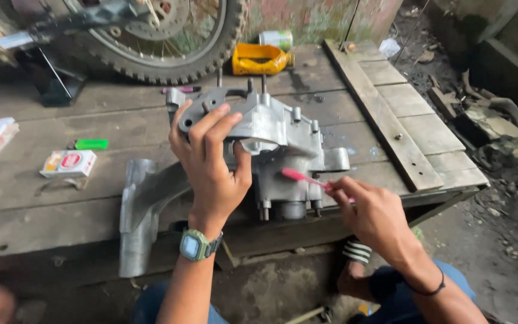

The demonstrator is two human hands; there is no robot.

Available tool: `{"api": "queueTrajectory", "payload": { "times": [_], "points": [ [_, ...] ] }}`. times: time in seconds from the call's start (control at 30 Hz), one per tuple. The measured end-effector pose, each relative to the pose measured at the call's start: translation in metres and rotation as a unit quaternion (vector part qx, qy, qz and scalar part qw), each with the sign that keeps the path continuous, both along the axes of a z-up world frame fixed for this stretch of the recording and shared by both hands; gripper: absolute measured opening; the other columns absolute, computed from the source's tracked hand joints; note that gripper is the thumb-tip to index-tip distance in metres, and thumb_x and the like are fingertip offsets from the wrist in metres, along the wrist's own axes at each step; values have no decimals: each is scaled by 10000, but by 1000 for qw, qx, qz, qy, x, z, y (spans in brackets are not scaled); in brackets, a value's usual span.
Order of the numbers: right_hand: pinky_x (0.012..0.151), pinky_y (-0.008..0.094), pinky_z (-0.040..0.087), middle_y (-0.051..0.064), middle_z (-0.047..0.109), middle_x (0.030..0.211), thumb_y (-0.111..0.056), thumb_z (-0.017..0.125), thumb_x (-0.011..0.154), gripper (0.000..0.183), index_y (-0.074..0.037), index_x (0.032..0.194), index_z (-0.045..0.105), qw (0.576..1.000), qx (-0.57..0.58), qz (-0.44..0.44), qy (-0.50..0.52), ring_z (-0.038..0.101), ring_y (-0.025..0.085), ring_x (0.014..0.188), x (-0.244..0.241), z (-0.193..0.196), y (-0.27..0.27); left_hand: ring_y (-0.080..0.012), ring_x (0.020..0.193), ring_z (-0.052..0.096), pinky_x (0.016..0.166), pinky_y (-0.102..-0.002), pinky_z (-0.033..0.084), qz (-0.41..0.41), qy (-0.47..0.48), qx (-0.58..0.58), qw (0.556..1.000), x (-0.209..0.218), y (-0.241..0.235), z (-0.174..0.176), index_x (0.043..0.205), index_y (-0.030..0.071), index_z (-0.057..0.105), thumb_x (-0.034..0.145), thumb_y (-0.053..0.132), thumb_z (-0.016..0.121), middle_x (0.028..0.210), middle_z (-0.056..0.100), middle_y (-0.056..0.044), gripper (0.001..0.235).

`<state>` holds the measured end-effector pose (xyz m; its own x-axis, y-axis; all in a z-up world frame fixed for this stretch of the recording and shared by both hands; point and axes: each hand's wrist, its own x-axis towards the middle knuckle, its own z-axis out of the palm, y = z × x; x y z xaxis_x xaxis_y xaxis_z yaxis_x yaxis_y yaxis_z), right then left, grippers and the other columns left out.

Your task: Cleaning a motorcycle engine casing using a toothbrush to scrub the surfaces.

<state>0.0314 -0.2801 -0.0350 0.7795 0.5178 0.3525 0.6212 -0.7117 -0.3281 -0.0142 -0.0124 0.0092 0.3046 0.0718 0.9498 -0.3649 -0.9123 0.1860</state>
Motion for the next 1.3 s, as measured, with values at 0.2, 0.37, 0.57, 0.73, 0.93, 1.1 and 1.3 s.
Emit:
{"api": "queueTrajectory", "payload": {
  "times": [0.2,0.37,0.57,0.73,0.93,1.1,1.3],
  "points": [
    [464,430,522,-75,659,697,-326,594,892,200,-406,1075,598,984,-175,19,-14,684,198,584,-12,-43,-3,-299,1239,573,1226,-648,344,-1,1,0,1000,1,1,-1,1211,50,602,851,-93,563,1271,564,-102,389],
    [415,370,489,-64,765,944,-227,629,974,93,-217,1056,671,998,-33,33,-39,701,174,603,-22,-13,11,-319,1281,539,1239,-660,328,-2,11,-4,1000,1,1,-2,1224,50,606,847,-93,568,1297,558,-99,405],
    [374,328,396,-83,619,693,-313,617,1018,41,-318,996,651,965,-159,-60,-198,604,120,506,-4,-23,-4,-310,1258,560,1234,-674,336,-4,6,3,1000,-1,1,-3,1227,43,601,866,-81,552,1298,563,-116,384],
    [418,415,460,-36,670,858,-259,527,1021,123,-235,1096,621,996,-42,65,-39,673,258,633,-25,-20,6,-359,1286,529,1226,-656,343,3,6,3,1000,2,2,-2,1214,43,620,844,-77,539,1288,568,-104,397],
    [358,307,404,-88,528,826,-258,605,998,96,-301,925,650,920,-258,-44,-293,564,90,504,-14,-22,-7,-295,1247,571,1231,-671,334,-4,-3,6,1000,2,0,-1,1220,34,606,856,-90,534,1290,563,-111,391],
    [373,349,479,-78,749,789,-322,603,1007,85,-276,1018,674,996,-71,-51,-18,645,155,492,-7,1,-8,-320,1264,548,1234,-667,336,0,2,-2,1000,1,0,-1,1220,45,604,838,-72,558,1282,565,-106,402],
    [384,305,468,-115,680,837,-255,559,1019,74,-282,997,625,986,-74,59,-137,650,82,574,-28,-28,6,-322,1266,546,1233,-648,330,6,0,-4,1000,2,0,-1,1206,49,608,826,-60,550,1274,572,-103,400]
  ]
}}
